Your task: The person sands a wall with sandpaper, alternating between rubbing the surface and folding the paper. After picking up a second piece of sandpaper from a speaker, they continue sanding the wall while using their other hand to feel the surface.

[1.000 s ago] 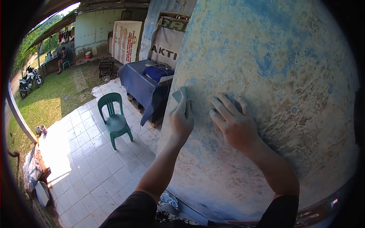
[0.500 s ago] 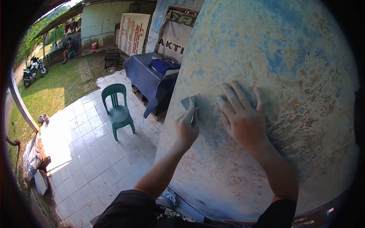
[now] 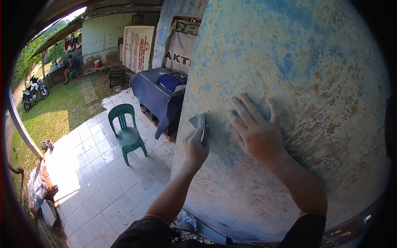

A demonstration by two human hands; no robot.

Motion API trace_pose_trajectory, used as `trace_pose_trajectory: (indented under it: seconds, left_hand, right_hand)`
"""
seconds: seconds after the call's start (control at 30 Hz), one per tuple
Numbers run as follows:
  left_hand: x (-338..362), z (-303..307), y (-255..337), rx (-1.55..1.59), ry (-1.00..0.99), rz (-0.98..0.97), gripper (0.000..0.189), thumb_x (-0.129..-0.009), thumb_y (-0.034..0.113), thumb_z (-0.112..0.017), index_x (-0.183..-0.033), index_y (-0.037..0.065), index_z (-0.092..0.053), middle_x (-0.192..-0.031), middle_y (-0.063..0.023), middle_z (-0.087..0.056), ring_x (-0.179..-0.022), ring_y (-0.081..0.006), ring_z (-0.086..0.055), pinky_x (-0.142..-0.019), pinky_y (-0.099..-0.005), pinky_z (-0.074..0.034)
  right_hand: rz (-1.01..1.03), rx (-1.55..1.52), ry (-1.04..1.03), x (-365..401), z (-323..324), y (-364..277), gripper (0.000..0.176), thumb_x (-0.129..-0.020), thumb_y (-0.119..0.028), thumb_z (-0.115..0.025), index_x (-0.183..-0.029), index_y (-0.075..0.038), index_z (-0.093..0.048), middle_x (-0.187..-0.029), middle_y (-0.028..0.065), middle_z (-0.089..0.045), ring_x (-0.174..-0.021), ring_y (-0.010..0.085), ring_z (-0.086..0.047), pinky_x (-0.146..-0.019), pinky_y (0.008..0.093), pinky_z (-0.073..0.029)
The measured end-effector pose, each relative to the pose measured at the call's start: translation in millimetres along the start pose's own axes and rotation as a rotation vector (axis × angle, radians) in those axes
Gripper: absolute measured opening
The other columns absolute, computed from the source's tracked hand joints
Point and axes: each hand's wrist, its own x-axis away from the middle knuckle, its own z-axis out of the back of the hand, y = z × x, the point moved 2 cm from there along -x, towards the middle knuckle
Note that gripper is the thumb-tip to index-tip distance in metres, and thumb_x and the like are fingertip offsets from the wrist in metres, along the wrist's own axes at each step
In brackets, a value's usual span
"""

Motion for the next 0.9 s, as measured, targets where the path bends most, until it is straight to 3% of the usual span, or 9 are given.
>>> trace_pose_trajectory:
  seconds: [0.07,0.13,0.2,0.23,0.3,0.4,0.47,0.53,0.9]
  left_hand:
    - [-33.3,1.4,12.8,0.019,-0.066,0.331,0.033,-0.105,0.008,-0.063,-0.135,-0.005,-0.068,-0.061,-0.0199,-0.055,-0.052,-0.0144,-0.046,-0.055,-0.0331,-0.044]
    - [-57.6,-5.4,13.7,0.121,0.015,0.363,0.021,-0.107,0.010,-0.062,-0.109,-0.007,-0.074,-0.056,-0.0181,-0.048,-0.050,-0.0170,-0.038,-0.051,-0.0375,-0.035]
    - [-58.9,-2.0,20.6,0.078,-0.102,0.431,0.038,-0.103,0.004,-0.063,-0.140,-0.008,-0.062,-0.068,-0.0254,-0.058,-0.052,-0.0192,-0.051,-0.056,-0.0310,-0.045]
    - [-45.3,-4.2,16.2,0.080,-0.104,0.426,0.038,-0.103,0.004,-0.063,-0.140,-0.008,-0.062,-0.068,-0.0254,-0.058,-0.052,-0.0192,-0.051,-0.056,-0.0310,-0.045]
    - [-2.5,-8.7,6.2,0.034,0.020,0.003,0.037,-0.100,0.000,-0.066,-0.136,-0.007,-0.066,-0.071,-0.0248,-0.062,-0.055,-0.0300,-0.063,-0.058,-0.0321,-0.047]
    - [8.9,2.2,-5.8,0.022,-0.056,-0.077,0.039,-0.097,-0.002,-0.068,-0.136,-0.005,-0.067,-0.073,-0.0249,-0.064,-0.062,-0.0380,-0.067,-0.059,-0.0334,-0.049]
    - [-10.3,0.4,-6.8,0.019,-0.077,-0.040,0.040,-0.099,0.000,-0.066,-0.139,-0.006,-0.064,-0.074,-0.0261,-0.065,-0.061,-0.0367,-0.067,-0.059,-0.0356,-0.050]
    - [-44.9,0.9,4.9,0.031,-0.104,0.321,0.038,-0.101,0.001,-0.064,-0.138,-0.007,-0.064,-0.075,-0.0271,-0.066,-0.062,-0.0375,-0.068,-0.059,-0.0388,-0.051]
    - [19.7,-2.9,-6.8,0.020,-0.057,0.004,0.039,-0.098,-0.002,-0.067,-0.136,-0.008,-0.065,-0.071,-0.0235,-0.063,-0.055,-0.0349,-0.062,-0.055,-0.0355,-0.046]
  right_hand:
    - [0.000,0.020,0.001,1.0,-1.1,-0.7,0.031,-0.100,-0.030,-0.063,-0.127,-0.019,-0.071,-0.159,0.0015,-0.052,-0.155,0.0156,-0.036,-0.123,0.0630,-0.021]
    - [0.010,0.044,0.000,1.5,-1.5,1.2,0.030,-0.099,-0.029,-0.063,-0.127,-0.019,-0.071,-0.160,0.0018,-0.052,-0.155,0.0155,-0.036,-0.123,0.0628,-0.021]
    - [0.022,0.065,0.010,1.8,-2.1,1.3,0.030,-0.098,-0.027,-0.063,-0.127,-0.018,-0.070,-0.160,0.0027,-0.052,-0.156,0.0161,-0.036,-0.123,0.0622,-0.021]
    - [0.017,0.067,0.012,1.4,-1.3,1.7,0.030,-0.098,-0.027,-0.063,-0.127,-0.018,-0.070,-0.160,0.0027,-0.052,-0.156,0.0161,-0.036,-0.123,0.0622,-0.021]
    - [0.011,0.005,0.010,1.7,0.1,0.9,0.031,-0.098,-0.028,-0.063,-0.127,-0.018,-0.071,-0.160,0.0036,-0.052,-0.155,0.0171,-0.036,-0.123,0.0622,-0.022]
    - [0.027,0.036,0.025,3.2,-1.5,1.0,0.031,-0.098,-0.029,-0.064,-0.126,-0.017,-0.072,-0.160,0.0044,-0.052,-0.155,0.0182,-0.037,-0.122,0.0618,-0.022]
    - [0.022,0.040,0.029,2.3,-1.2,-0.6,0.032,-0.098,-0.029,-0.064,-0.126,-0.017,-0.072,-0.160,0.0047,-0.052,-0.155,0.0185,-0.037,-0.122,0.0616,-0.023]
    - [0.027,0.044,0.022,3.8,-0.8,-0.6,0.032,-0.098,-0.030,-0.065,-0.126,-0.017,-0.073,-0.160,0.0051,-0.052,-0.155,0.0188,-0.037,-0.122,0.0613,-0.024]
    - [0.029,0.059,0.000,3.8,-1.0,-2.3,0.035,-0.097,-0.036,-0.069,-0.127,-0.019,-0.070,-0.161,0.0029,-0.051,-0.154,0.0180,-0.039,-0.119,0.0613,-0.024]
